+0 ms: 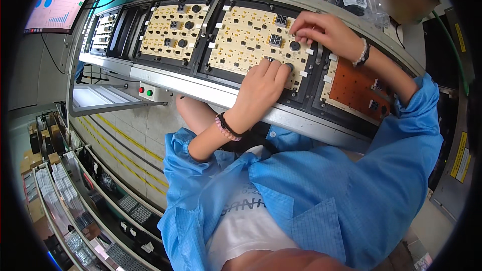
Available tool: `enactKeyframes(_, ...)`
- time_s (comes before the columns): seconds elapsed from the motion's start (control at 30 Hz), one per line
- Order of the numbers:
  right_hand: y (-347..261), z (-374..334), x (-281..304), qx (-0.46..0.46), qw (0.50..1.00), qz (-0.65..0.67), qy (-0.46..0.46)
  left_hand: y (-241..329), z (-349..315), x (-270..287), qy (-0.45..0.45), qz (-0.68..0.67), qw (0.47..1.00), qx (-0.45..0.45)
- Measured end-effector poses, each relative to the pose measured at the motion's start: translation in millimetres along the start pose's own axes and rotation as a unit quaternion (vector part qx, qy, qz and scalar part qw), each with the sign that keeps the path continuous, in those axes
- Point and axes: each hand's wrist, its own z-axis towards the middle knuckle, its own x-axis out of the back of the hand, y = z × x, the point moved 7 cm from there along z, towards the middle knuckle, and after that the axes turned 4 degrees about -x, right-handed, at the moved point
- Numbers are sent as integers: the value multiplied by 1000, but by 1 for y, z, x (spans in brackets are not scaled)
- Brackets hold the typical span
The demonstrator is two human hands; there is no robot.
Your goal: Inspecting and assembling electronic components onto printed circuit boards on a conveyor line.
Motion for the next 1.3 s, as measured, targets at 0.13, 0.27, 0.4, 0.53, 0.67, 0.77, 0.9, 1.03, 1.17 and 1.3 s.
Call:
enactKeyframes(0.13, -10, -8, -12, 2, 992, -128, 20, -7, -14, 0, 27, -54, 998, 21)
enactKeyframes(0.27, -21, -18, -35, 209, 857, -471, -1, -9, -26, 8, 94, -94, 990, 40)
enactKeyframes(0.4, -22, -21, -47, 309, 776, -549, 26, -11, -30, 12, 100, -102, 988, 49)
enactKeyframes(0.53, -28, -16, -49, 328, 762, -559, 7, -14, -32, 15, 101, -106, 988, 51)
enactKeyframes(0.67, -31, -11, -44, 324, 779, -537, 2, -16, -34, 13, 93, -114, 988, 47)
enactKeyframes(0.77, -29, -13, -45, 323, 785, -528, 5, -18, -33, 13, 94, -119, 988, 42)
enactKeyframes(0.9, -26, -16, -49, 318, 768, -556, 8, -18, -33, 15, 98, -119, 988, 33)
enactKeyframes(1.03, -30, -15, -52, 323, 752, -574, 11, -20, -33, 14, 82, -112, 990, 32)
enactKeyframes(1.17, -30, -13, -56, 321, 737, -595, 8, -21, -34, 14, 87, -107, 990, 16)
enactKeyframes(1.3, -27, -13, -51, 266, 790, -553, 1, -21, -34, 15, 85, -102, 991, 8)
